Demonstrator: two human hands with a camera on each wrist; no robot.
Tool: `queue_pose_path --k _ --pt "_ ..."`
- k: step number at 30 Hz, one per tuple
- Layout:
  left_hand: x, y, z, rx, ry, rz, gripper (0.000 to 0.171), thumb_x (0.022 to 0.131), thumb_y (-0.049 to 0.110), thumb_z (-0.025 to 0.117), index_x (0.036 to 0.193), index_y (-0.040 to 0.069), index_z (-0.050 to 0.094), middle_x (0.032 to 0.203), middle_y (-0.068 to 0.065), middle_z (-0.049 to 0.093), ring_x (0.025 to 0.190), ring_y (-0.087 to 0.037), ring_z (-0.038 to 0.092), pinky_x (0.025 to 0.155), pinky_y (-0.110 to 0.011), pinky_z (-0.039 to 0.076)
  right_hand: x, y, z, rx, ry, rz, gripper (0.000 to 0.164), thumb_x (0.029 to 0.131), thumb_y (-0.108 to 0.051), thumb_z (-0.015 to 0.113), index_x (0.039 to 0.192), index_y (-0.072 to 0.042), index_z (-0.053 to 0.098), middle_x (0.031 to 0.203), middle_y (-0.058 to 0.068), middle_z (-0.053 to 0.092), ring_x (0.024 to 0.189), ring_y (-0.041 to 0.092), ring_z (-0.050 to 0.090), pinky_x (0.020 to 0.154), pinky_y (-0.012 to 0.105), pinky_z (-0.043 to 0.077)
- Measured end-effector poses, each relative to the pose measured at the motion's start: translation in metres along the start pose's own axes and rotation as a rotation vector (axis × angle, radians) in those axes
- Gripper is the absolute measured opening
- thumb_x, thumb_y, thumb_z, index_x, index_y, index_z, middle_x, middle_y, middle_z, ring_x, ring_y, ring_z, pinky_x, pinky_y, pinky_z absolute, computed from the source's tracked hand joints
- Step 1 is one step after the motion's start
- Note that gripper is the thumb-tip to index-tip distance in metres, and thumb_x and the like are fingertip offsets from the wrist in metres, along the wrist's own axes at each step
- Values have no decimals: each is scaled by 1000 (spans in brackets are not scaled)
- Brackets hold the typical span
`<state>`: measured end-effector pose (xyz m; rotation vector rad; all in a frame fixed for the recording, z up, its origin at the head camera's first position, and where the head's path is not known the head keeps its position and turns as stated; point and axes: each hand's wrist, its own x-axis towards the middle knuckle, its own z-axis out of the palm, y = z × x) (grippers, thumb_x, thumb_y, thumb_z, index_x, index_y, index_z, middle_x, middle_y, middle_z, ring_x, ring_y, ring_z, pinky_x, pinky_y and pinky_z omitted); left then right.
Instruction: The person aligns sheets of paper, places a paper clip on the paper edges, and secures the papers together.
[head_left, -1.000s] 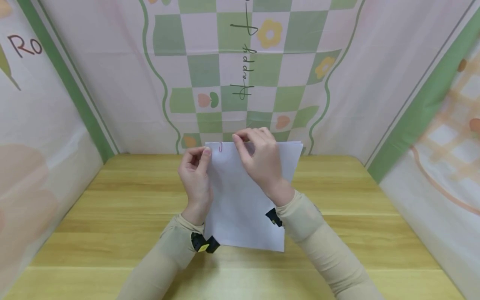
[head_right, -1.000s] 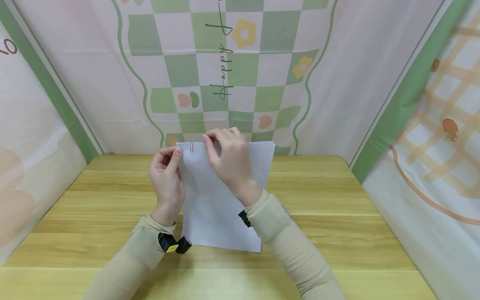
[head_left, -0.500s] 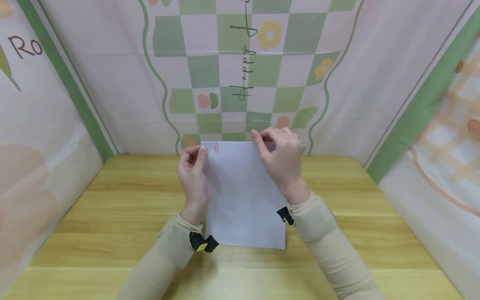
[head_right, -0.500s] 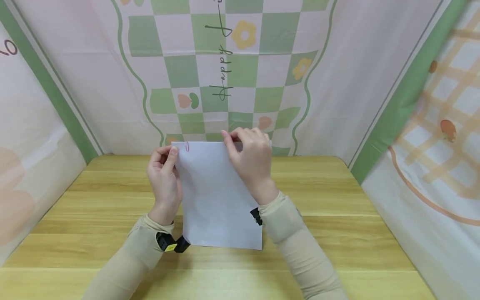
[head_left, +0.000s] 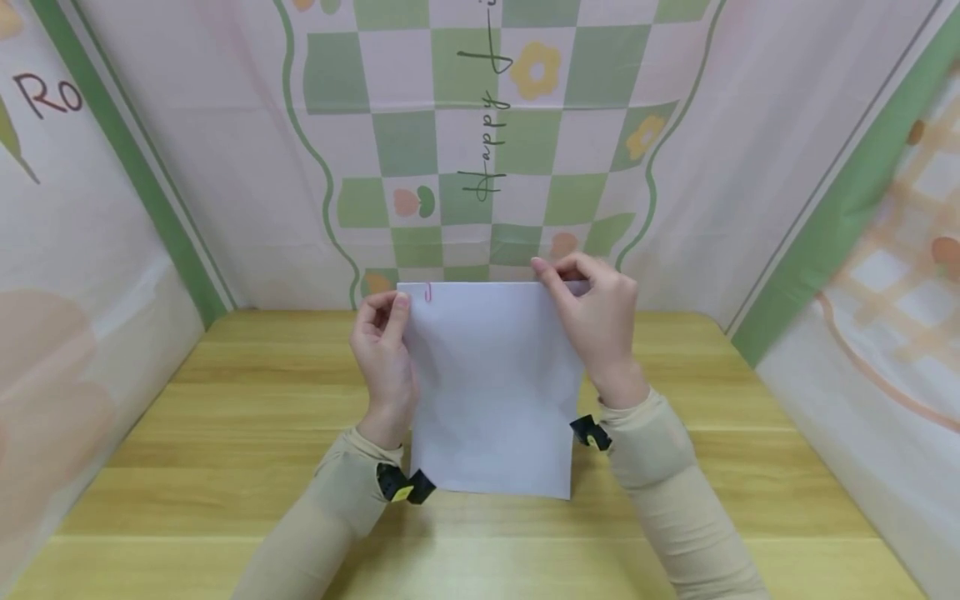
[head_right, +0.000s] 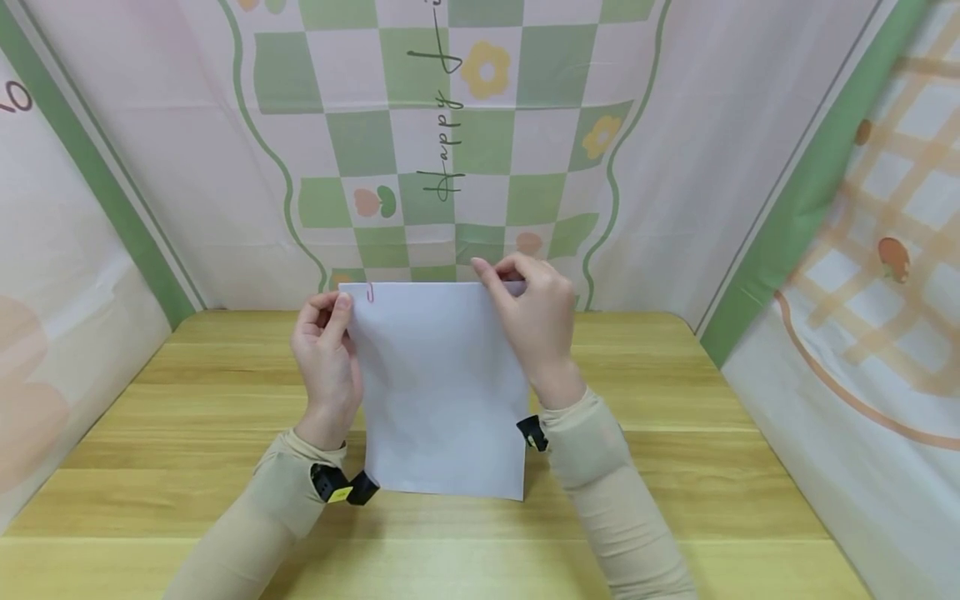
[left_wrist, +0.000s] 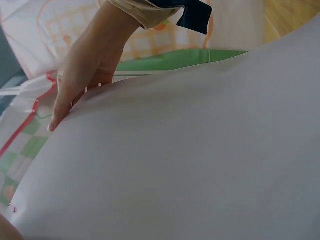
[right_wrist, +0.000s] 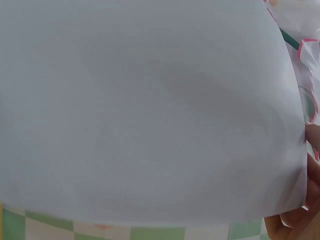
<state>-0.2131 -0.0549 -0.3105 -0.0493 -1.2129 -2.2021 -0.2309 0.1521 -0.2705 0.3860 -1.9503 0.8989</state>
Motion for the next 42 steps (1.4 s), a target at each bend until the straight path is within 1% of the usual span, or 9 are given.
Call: queue_pose_path --k 4,10,14,17,22,27,31,39,42 --pt "0 -1 0 -8 1 -1 18 88 6 65 94 -9 56 88 0 53 83 -12 49 75 -20 44 -2 3 -3 51 -23 80 29 81 -34 75 75 -6 71 74 7 71 64 15 64 62 12 44" --pt "1 -2 -1 -16 -2 -4 12 89 3 63 93 -6 57 87 -1 53 83 -12 49 74 -20 44 -5 7 -9 116 -55 201 26 79 -31 77 85 -6 71 81 6 70 62 9 52 54 15 38" --pt "1 -2 -1 -19 -4 -5 12 89 4 63 93 -5 57 89 -1 53 84 -13 49 75 -20 44 -6 -7 -18 202 -90 298 26 81 -21 76 95 -1 68 89 5 68 61 5 48 51 14 36" --pt "1 -2 -1 -23 -8 -4 13 89 4 63 94 -6 56 89 -1 53 85 -13 49 76 -20 44 -9 -6 -19 273 -102 366 31 81 -18 75 104 -2 64 93 2 67 64 5 50 54 14 38" --pt "2 -1 0 -19 -8 -6 12 90 3 61 95 -6 56 90 -2 53 85 -14 50 77 -21 45 -18 12 -12 368 -102 463 40 81 -22 76 114 -9 60 97 -3 65 77 9 56 65 18 45" --pt "3 -2 0 -3 -9 -5 10 90 4 61 94 -5 57 90 -2 53 85 -14 50 76 -21 45 -27 15 -10 398 -110 504 39 82 -23 75 111 -5 57 93 -5 65 81 10 59 69 19 47" --pt "4 -2 0 -6 -10 -4 14 90 4 61 96 -7 56 90 -2 53 86 -14 50 76 -21 45 -32 17 -10 408 -138 530 39 82 -24 74 110 -4 56 93 -3 66 82 12 59 69 20 47" --pt "5 -3 1 -2 -11 -1 20 89 6 63 97 -10 55 90 -2 54 85 -13 50 76 -21 45 -43 23 -10 389 -242 578 48 84 -30 72 118 -2 53 107 14 66 89 13 60 74 19 48" --pt "5 -4 1 -18 -9 2 19 89 5 64 96 -9 55 89 -2 54 85 -13 50 75 -21 45 -46 25 -10 363 -285 594 51 85 -33 71 120 -3 52 111 15 66 92 14 60 75 19 48"
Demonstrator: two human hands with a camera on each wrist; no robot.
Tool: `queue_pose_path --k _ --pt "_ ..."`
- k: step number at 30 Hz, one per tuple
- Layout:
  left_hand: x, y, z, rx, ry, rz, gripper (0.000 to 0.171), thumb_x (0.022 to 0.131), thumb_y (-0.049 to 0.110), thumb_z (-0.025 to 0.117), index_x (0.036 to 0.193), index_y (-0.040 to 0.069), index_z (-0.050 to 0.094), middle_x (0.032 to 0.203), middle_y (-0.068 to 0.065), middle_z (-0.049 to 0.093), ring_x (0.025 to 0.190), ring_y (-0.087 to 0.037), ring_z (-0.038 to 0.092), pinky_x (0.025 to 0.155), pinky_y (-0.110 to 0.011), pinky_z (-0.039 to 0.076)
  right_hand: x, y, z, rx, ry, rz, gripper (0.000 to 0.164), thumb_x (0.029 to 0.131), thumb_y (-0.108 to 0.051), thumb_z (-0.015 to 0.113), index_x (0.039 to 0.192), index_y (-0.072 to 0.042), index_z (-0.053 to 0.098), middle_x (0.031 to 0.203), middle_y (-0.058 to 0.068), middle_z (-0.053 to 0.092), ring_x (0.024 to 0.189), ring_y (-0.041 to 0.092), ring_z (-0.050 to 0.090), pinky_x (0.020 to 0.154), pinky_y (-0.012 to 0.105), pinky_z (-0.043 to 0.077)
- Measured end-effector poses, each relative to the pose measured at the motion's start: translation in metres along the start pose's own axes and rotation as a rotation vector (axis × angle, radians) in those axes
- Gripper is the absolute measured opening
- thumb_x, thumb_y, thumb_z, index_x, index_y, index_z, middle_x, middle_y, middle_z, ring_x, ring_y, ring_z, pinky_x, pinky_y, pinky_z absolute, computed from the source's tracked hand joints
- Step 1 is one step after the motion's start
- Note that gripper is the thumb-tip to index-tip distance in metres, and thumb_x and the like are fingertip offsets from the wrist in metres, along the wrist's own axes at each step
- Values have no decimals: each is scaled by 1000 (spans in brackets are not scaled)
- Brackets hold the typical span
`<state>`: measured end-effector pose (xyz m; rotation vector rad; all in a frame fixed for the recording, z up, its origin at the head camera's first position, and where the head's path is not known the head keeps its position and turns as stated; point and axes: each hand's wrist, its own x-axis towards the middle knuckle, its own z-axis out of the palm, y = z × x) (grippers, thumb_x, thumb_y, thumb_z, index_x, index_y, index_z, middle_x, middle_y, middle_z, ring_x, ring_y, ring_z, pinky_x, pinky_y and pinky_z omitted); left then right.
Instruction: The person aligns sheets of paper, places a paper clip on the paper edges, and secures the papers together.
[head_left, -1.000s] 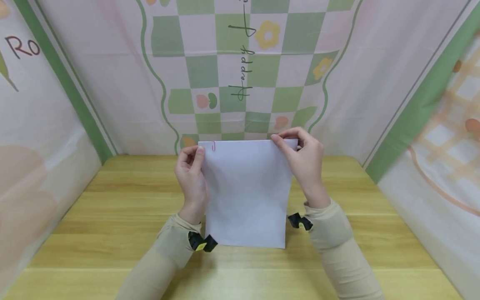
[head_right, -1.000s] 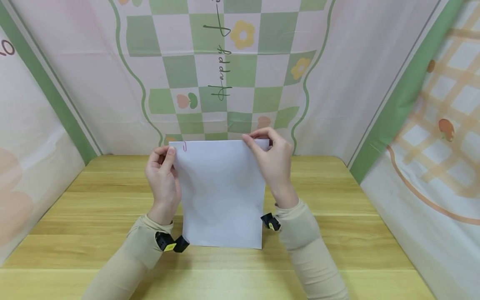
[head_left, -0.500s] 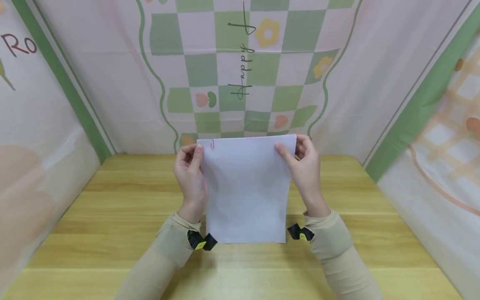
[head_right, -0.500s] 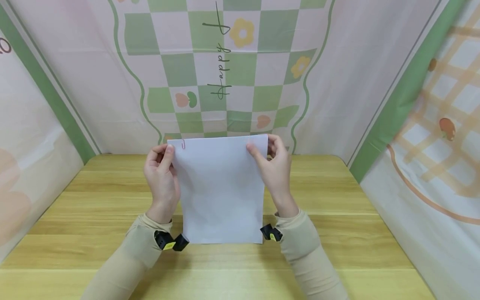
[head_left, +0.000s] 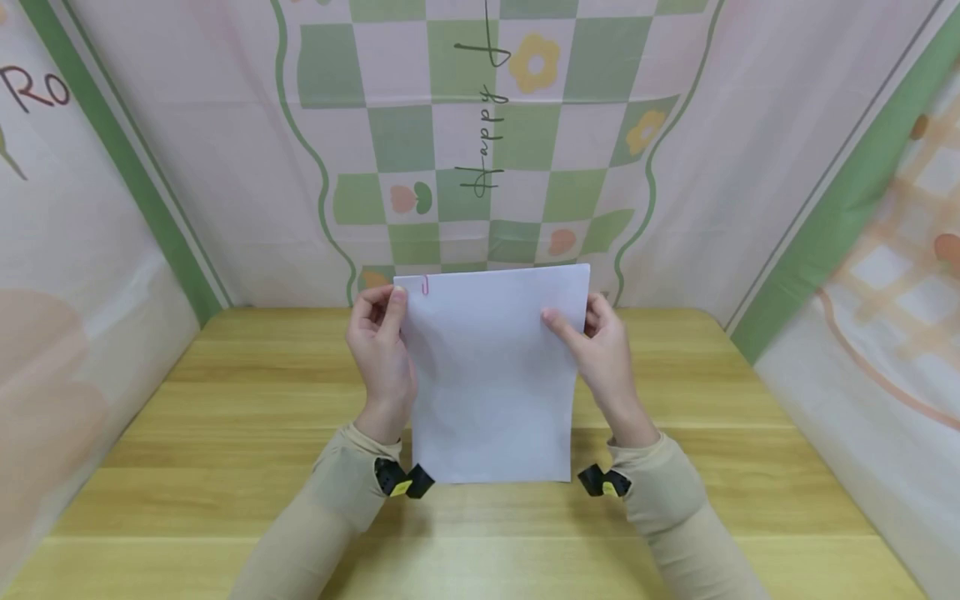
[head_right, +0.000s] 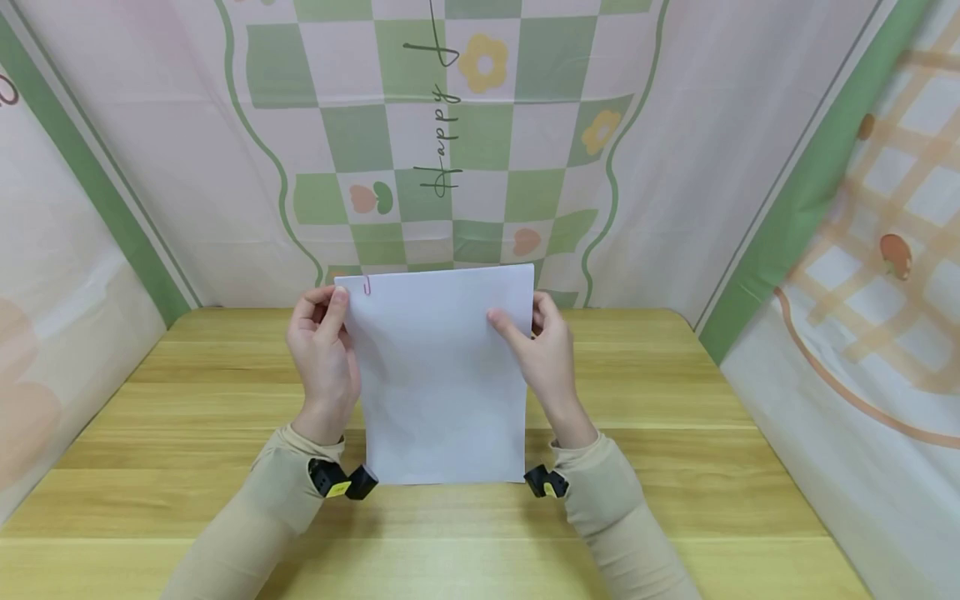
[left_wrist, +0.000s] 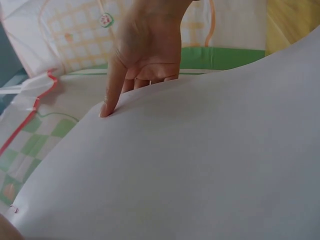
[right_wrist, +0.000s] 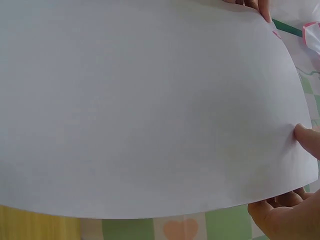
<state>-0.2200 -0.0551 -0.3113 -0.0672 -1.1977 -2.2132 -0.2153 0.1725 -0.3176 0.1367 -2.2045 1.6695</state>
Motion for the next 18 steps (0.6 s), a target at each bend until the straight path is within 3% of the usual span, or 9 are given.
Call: queue_pose_path --k 18 --pt "0 0 1 -16 3 -5 8 89 5 64 91 -1 58 88 -2 54 85 -15 50 76 -22 45 -6 15 -4 -13 -123 80 56 85 -36 70 127 -4 51 120 13 63 100 16 59 81 21 49"
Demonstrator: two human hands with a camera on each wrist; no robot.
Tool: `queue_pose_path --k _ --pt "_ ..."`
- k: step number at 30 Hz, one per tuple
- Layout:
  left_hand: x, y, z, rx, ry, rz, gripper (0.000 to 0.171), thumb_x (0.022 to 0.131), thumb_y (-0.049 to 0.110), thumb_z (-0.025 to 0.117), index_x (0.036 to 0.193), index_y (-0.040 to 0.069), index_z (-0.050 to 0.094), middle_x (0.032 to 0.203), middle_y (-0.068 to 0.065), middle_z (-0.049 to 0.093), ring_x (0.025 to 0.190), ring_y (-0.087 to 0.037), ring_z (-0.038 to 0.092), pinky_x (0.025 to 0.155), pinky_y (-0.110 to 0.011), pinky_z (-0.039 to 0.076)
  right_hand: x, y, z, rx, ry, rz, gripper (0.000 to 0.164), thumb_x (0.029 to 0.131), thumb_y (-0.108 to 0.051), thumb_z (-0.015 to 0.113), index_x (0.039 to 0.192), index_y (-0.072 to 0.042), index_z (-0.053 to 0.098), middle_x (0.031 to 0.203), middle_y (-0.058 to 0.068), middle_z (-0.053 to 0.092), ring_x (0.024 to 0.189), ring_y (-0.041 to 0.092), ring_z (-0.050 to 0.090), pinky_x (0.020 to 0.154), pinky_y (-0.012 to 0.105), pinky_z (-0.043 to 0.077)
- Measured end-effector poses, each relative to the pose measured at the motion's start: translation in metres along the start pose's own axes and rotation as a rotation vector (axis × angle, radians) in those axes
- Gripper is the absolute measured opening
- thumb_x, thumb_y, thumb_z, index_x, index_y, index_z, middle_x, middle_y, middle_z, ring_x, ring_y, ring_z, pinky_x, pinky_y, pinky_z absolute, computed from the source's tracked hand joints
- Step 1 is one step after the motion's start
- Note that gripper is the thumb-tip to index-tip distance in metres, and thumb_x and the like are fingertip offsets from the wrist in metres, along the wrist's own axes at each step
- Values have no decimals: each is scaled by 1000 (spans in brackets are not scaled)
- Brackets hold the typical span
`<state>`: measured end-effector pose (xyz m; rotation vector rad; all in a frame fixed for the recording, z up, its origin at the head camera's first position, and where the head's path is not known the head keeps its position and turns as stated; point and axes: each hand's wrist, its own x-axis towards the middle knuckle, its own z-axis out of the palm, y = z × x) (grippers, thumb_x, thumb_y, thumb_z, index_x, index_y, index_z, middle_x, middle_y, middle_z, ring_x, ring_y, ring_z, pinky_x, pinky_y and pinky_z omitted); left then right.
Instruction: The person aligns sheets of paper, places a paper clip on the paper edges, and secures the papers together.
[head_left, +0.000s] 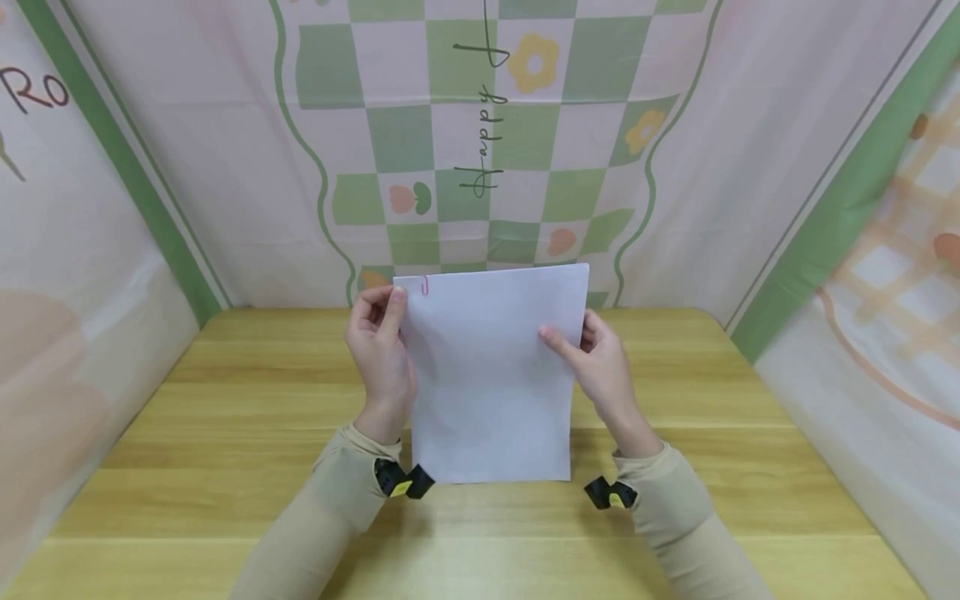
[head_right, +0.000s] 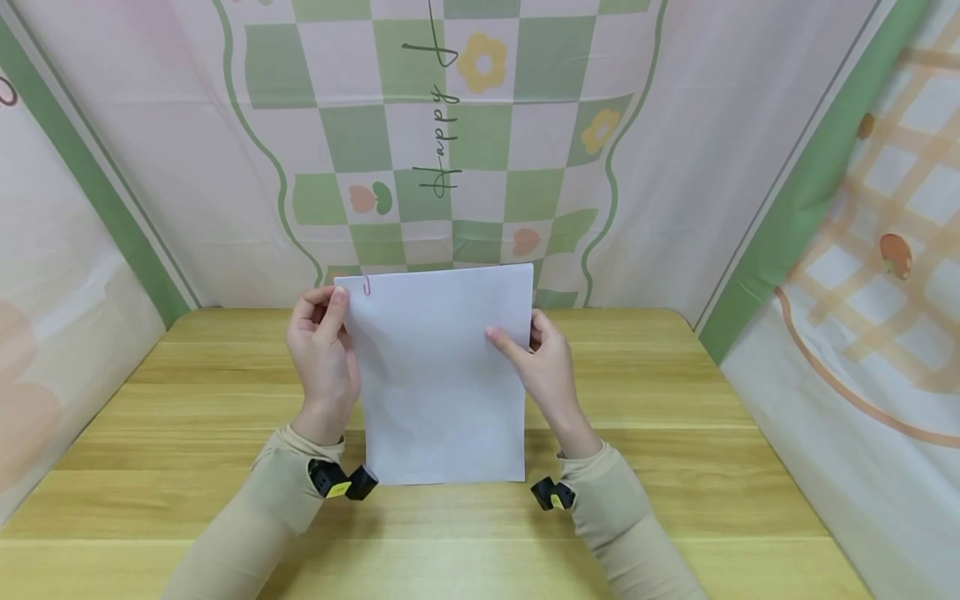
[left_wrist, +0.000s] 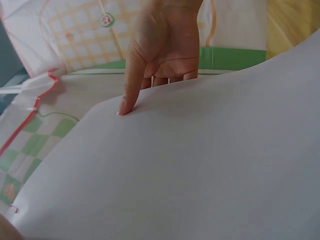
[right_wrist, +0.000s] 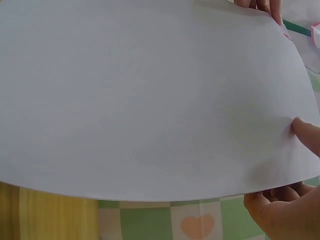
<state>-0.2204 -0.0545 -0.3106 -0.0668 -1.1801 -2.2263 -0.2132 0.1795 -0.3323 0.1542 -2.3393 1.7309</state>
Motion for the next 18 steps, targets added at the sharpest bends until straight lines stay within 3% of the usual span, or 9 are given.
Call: queue_pose_path --k 11,18 --pt "0 1 0 1 3 -4 10 90 5 63 94 -3 58 90 -3 54 86 -15 51 77 -22 46 -2 5 2 -23 -66 93 61 84 -40 70 130 -5 50 125 15 59 108 24 56 87 29 47" --pt "1 2 0 -23 1 8 19 88 6 65 97 -9 56 90 -2 55 87 -15 51 78 -22 46 -3 10 3 -44 -90 108 62 83 -40 71 130 -6 51 124 15 60 107 25 57 87 32 47"
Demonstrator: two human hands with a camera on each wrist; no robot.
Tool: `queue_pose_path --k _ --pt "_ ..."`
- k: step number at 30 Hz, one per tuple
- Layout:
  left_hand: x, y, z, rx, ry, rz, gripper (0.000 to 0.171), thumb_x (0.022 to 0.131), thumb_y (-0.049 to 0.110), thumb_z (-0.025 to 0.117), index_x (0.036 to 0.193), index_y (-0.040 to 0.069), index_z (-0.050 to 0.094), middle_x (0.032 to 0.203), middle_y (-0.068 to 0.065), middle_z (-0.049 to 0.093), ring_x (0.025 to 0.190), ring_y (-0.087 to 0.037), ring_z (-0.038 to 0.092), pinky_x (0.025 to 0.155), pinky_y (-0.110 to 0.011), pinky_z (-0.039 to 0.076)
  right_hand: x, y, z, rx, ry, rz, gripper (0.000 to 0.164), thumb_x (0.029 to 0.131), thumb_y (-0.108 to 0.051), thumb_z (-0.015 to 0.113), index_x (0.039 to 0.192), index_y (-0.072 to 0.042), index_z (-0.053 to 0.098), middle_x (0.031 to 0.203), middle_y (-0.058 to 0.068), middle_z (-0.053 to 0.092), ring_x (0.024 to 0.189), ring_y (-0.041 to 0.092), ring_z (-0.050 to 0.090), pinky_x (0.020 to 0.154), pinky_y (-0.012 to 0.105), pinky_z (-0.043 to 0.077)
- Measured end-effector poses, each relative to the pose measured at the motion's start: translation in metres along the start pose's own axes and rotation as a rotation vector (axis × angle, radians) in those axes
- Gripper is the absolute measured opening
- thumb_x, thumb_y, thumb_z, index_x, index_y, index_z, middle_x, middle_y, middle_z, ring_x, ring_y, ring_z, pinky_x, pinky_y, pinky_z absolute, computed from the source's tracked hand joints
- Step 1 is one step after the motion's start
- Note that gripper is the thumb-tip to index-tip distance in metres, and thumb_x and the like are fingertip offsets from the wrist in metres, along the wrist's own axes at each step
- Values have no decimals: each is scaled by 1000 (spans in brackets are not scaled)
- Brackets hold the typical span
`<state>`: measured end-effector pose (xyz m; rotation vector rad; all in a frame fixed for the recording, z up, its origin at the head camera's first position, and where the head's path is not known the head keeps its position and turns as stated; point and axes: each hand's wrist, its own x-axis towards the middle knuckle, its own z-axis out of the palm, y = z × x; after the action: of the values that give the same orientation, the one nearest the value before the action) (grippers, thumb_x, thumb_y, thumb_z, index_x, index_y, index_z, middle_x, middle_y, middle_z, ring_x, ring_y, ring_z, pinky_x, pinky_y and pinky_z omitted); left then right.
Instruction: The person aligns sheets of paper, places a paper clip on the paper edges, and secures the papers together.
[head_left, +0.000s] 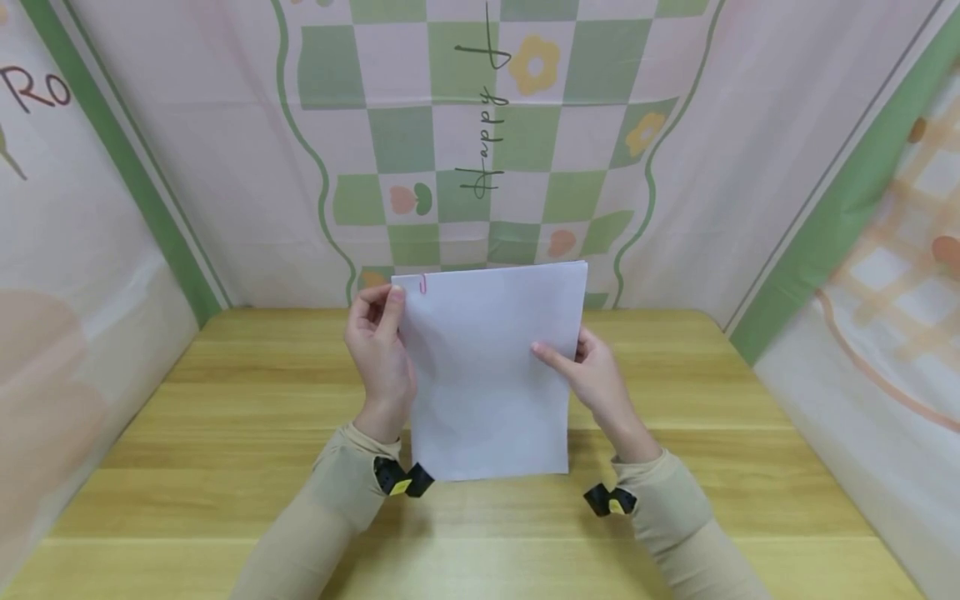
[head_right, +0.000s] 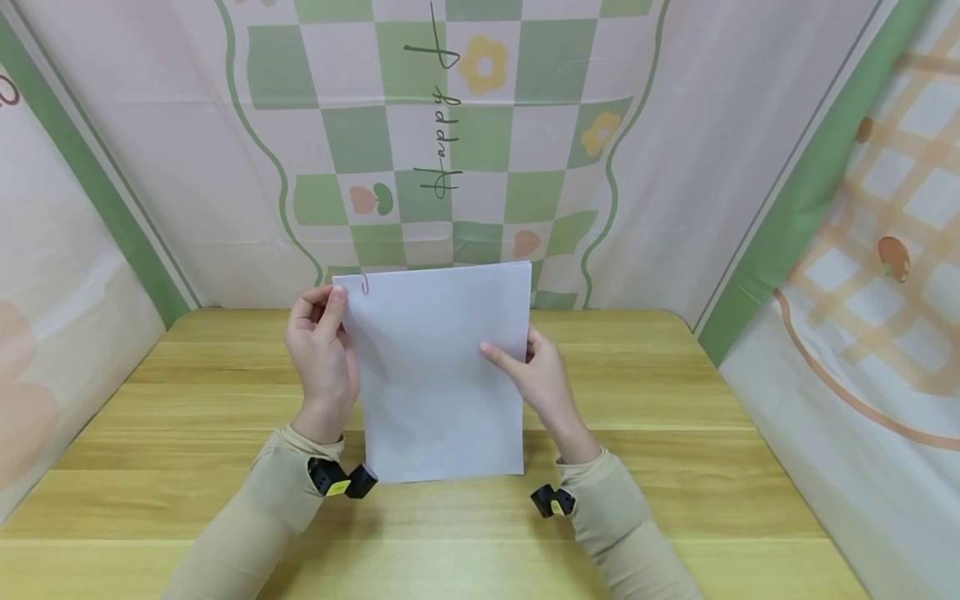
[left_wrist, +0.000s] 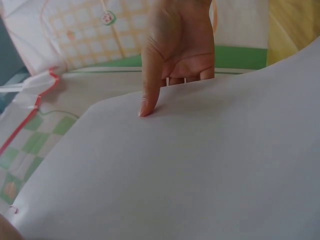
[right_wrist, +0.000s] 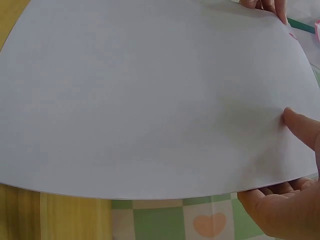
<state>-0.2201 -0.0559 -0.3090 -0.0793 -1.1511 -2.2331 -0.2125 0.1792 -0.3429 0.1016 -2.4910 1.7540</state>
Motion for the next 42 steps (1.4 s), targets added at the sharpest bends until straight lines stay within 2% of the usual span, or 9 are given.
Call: queue_pose_path --k 11,19,27,32,37,42 --pt "2 -1 -1 -7 19 7 18 88 3 65 96 -9 56 90 -3 55 87 -16 51 77 -21 46 0 8 0 -56 -34 1 59 83 -34 72 131 -5 50 122 18 61 106 27 59 87 35 48" --pt "2 0 -3 1 13 20 20 87 8 67 95 -7 57 91 -3 55 87 -15 51 77 -21 45 0 10 1 -76 -72 3 55 86 -30 70 128 -1 52 119 21 62 106 30 61 91 40 49" --pt "6 0 -2 -34 46 16 6 87 3 65 88 2 60 89 -3 55 85 -15 50 75 -20 44 0 14 2 -112 -125 2 49 88 -26 68 125 2 53 117 23 63 105 32 63 92 44 50" --pt "6 0 -3 -32 41 12 8 87 3 65 91 -1 60 89 -3 55 86 -15 50 76 -21 45 -1 15 2 -109 -122 -14 47 88 -25 68 124 2 54 117 23 64 105 32 63 91 44 50" --pt "5 0 -3 -22 33 8 19 88 4 65 98 -9 57 91 -3 55 87 -16 51 77 -21 46 0 14 3 -106 -121 -29 45 89 -23 67 124 2 54 119 22 63 107 33 62 91 44 50" --pt "4 0 -5 5 23 3 7 89 2 63 94 -2 60 92 -4 55 87 -15 52 78 -21 47 0 14 3 -105 -118 -17 47 90 -24 66 126 2 52 121 22 61 108 33 61 92 45 49"
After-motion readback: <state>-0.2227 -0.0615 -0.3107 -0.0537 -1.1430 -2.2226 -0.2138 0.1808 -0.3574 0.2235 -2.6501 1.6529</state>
